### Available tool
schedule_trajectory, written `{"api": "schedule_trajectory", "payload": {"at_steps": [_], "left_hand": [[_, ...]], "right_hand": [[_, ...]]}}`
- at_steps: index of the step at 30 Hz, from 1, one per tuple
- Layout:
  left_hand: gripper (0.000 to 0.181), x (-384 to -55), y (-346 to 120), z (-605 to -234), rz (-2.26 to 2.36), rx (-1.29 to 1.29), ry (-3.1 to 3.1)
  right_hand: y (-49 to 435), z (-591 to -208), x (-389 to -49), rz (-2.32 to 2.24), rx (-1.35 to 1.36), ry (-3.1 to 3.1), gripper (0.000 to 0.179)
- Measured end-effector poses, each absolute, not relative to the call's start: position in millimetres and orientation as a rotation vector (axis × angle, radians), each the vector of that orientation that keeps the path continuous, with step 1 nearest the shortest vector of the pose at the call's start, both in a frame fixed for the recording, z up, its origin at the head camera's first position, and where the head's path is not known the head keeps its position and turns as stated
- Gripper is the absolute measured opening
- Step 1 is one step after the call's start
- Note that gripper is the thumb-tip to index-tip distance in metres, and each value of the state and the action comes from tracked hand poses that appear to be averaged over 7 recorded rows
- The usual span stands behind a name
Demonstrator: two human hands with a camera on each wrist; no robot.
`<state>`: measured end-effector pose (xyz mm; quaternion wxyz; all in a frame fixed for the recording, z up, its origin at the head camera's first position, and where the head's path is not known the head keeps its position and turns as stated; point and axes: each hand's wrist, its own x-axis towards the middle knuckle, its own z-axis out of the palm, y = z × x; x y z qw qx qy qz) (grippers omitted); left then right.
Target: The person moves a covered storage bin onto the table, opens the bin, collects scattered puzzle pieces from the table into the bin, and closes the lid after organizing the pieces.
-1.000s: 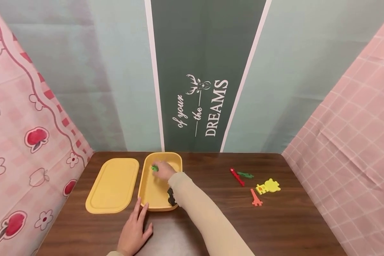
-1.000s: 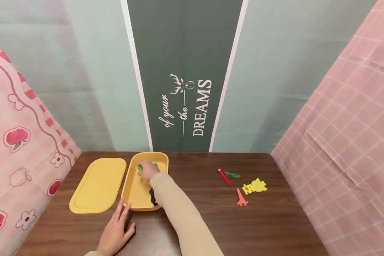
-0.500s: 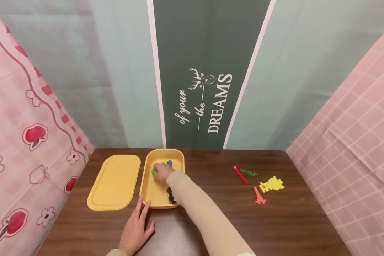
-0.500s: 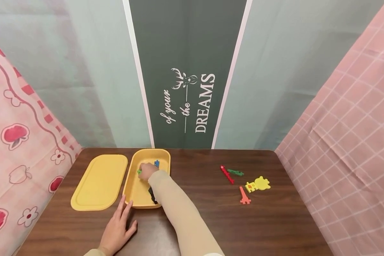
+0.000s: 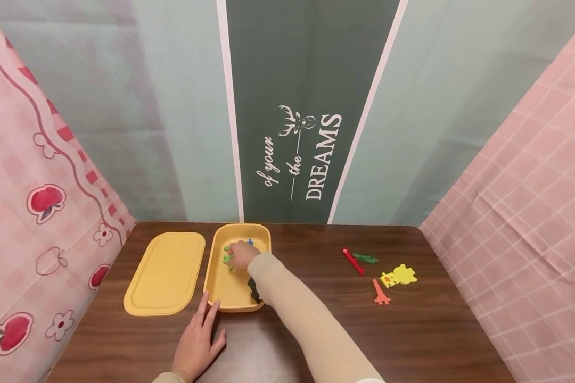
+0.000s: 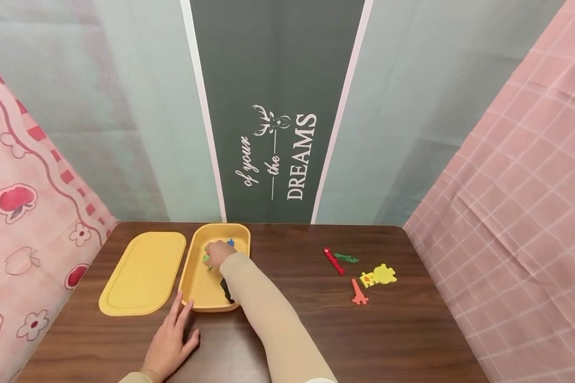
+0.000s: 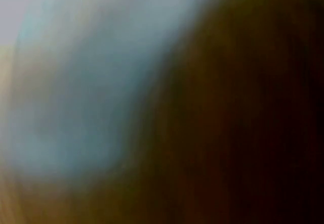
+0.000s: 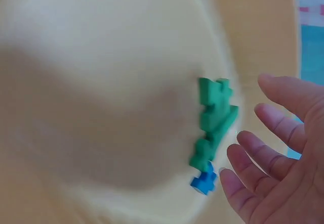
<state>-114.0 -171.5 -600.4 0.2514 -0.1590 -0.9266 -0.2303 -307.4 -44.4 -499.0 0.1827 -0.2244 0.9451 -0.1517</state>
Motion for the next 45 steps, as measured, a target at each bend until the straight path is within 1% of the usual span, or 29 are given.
{"api": "schedule_trajectory", "payload": {"at_steps": [6,10,14,17,24,32,45], "left_hand": [[0.063,-115.7,-178.3,-594.0,-0.623,-0.423,-2.534],[0.069,-115.3,-179.1,-592.1,-0.617,-0.412,-2.527],[0.067,-115.5,-175.3,-592.8,-0.630,-0.418,-2.540],[0.064,-115.7,-173.3,-593.7,-0.633,-0.425,-2.559],[0.070,-114.1,-174.6,-592.5,-0.652,-0.414,-2.554],[0.071,-112.7,-173.2,-591.2,-0.638,-0.417,-2.557],[0.073,-107.3,-167.9,-601.4,-0.619,-0.417,-2.529]], "right_hand": [[-38.0,-479.7,-314.8,-0.520,-0.634,2.664,0.034],[-28.8,-468.6,-310.8,-0.533,-0.635,2.666,0.035],[-12.1,-465.0,-306.0,-0.608,-0.566,2.657,0.035],[-0.3,-465.9,-304.0,-0.663,-0.560,2.657,0.035],[20.7,-470.3,-302.4,-0.738,-0.655,2.687,0.033],[47.9,-472.0,-298.2,-0.799,-0.556,2.743,0.034],[96.6,-486.5,-291.2,-0.903,-0.582,2.799,0.032]]}}
